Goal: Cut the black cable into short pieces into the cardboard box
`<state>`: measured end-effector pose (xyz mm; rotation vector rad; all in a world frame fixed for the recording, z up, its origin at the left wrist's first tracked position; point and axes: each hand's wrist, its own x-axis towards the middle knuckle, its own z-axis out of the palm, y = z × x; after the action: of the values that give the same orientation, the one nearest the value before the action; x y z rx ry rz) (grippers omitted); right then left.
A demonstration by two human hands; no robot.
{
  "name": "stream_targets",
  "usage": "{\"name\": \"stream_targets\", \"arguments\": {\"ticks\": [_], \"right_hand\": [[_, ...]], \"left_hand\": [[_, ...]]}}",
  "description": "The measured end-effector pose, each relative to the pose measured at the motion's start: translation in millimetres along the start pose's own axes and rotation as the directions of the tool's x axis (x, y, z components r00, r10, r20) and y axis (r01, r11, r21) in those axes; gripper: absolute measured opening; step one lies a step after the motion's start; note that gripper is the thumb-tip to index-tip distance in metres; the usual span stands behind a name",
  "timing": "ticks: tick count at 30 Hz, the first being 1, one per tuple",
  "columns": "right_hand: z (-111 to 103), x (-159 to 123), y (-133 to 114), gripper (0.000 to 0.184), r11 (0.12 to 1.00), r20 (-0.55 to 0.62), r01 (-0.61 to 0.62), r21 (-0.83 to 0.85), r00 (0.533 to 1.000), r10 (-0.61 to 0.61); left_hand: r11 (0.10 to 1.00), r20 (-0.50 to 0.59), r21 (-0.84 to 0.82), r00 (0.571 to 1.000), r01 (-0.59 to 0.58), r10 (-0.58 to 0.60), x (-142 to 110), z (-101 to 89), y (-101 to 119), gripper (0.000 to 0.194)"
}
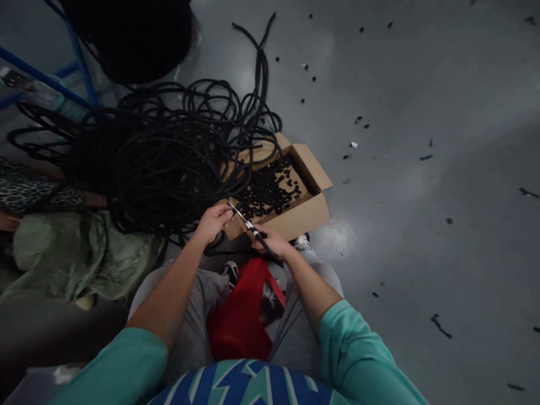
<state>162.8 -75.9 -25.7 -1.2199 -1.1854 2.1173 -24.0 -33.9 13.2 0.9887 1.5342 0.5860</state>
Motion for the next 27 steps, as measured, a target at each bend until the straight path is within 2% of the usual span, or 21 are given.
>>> {"name": "stream_targets", "arguments": {"ticks": [4,8,12,15,18,20,22,24,27], "right_hand": [[0.1,0.7,2.2,0.057,0.999,-0.018,0.029,-0.043,0.999,-0.030],[-0.2,0.2,1.4,0.059,0.998,-0.014,0.029,-0.054,0.999,-0.029],[0.5,0.4,3.2,0.051,0.999,-0.017,0.033,-0.038,0.999,-0.033],[0.8,1.5,5.5,0.045,0.996,-0.049,0.078,-0.033,0.996,-0.079],[-0.2,2.7,5.8,0.043,0.996,-0.081,0.085,-0.035,0.993,-0.087],[-1.0,3.1,4.7,0.044,0.999,-0.089,0.049,-0.025,0.995,-0.051],[-1.1,3.0,3.4,0.045,1.000,-0.092,0.011,-0.008,0.996,-0.011],[-0.2,2.9,2.2,0.046,1.000,-0.087,-0.018,0.012,0.996,0.019],[1.7,3.2,-0.1,0.048,0.999,-0.067,-0.021,0.038,0.997,0.024]], "left_hand": [[0.998,0.112,-0.026,0.992,0.055,-0.052,-2.9,0.0,2.7,0.012],[0.998,0.214,-0.020,0.975,0.059,-0.054,-5.1,-2.6,4.4,0.015],[0.996,0.226,-0.022,0.971,0.083,-0.076,-5.6,-6.2,7.3,0.017],[0.996,0.228,-0.027,0.970,0.088,-0.079,-5.3,-6.8,8.5,0.019],[1.000,0.189,0.012,0.982,0.021,-0.023,-4.2,-4.5,6.6,0.018],[0.991,0.113,0.090,0.990,-0.095,0.084,-2.6,-2.3,3.4,0.018],[0.956,0.044,0.213,0.979,-0.203,0.198,-0.4,-0.4,-0.8,0.020],[0.926,0.020,0.308,0.974,-0.220,0.225,1.7,1.0,-5.1,0.016],[0.914,0.003,0.349,0.975,-0.209,0.221,2.9,2.7,-9.2,0.018]]}}
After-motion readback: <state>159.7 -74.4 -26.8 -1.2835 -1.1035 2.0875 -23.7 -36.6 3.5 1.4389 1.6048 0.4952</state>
